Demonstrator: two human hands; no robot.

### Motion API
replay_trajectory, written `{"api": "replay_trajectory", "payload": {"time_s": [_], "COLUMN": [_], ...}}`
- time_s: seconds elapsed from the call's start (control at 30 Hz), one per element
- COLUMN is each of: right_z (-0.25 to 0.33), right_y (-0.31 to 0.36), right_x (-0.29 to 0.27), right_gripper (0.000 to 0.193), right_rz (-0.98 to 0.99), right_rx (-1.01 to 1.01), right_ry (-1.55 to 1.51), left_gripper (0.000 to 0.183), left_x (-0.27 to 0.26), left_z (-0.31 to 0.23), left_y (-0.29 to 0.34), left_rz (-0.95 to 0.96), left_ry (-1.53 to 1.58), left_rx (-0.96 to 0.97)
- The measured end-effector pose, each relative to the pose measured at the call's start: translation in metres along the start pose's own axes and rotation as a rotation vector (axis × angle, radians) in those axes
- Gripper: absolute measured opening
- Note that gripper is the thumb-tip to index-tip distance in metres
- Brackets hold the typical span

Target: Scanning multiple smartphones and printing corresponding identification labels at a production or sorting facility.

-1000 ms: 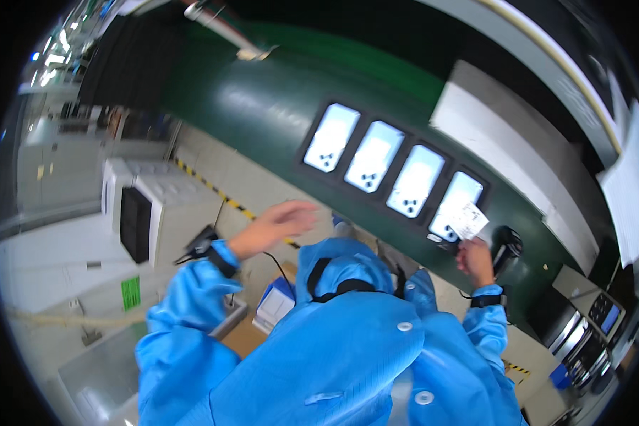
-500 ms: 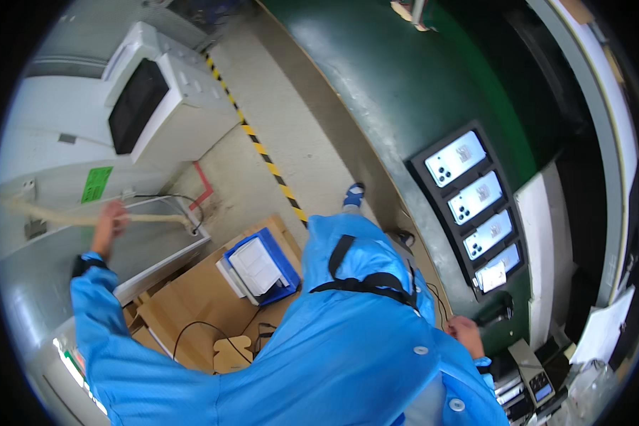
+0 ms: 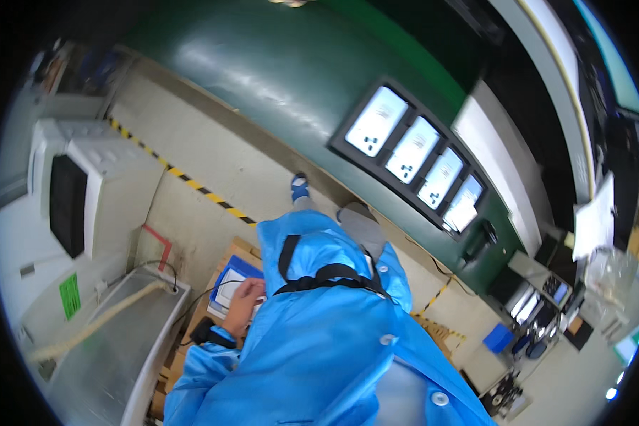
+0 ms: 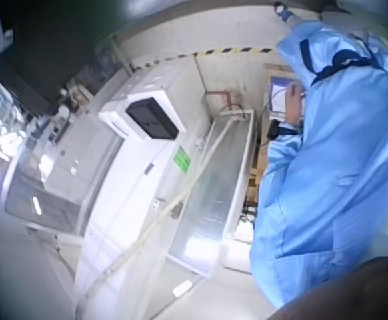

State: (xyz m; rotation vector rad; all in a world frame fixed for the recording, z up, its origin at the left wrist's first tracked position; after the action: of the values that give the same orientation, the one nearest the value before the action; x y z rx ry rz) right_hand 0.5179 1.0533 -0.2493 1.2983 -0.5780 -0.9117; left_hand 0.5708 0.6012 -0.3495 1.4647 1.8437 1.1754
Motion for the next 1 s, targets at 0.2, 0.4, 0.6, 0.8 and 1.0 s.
{"api": "replay_trajectory", "payload": {"time_s": [0.2,0.4,0.6,0.8,1.0], "right_z": [0.012,0.032,0.063,-0.001,0.037], "right_y": [0.030,0.047,0.034,-0.050,-0.093], "right_x": [0.026,0.042,0.045,0.038,0.026], "right_gripper": [0.036,0.038,0.040,0.058,0.061], "right_rz": [0.054,0.074,0.058,-0.031,-0.215], "right_rx": [0.010,0.035,0.140,-0.331,-0.048], "right_ry": [-0.137,-0.280,-0.521,0.138,0.050], "left_gripper": [0.025,0.024,0.026,0.029,0.033], "left_x": [-0.031,-0.035,-0.044,-0.007,0.028], "left_z": [-0.006,-0.008,-0.028,-0.081,-0.097], "left_y": [0.021,0.042,0.024,-0.055,-0.132], "left_rz": [0.438,0.493,0.443,-0.061,0.059], "left_ry": [-0.486,-0.535,-0.532,-0.163,-0.637], "left_rx": [0.124,0.211,0.477,-0.134,-0.019]}}
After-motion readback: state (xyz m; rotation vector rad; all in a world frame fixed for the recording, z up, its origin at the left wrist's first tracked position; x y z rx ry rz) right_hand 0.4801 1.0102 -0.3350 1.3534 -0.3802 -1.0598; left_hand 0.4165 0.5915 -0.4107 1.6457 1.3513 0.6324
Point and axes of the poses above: each hand's wrist, its own y-axis away from the middle knuckle, its own x-axis out of the palm, z = x × y, the point moved 1 cm from there along -y, towards the middle knuckle, and after that the axes turned 4 degrees about y, right-handed, at the moved point
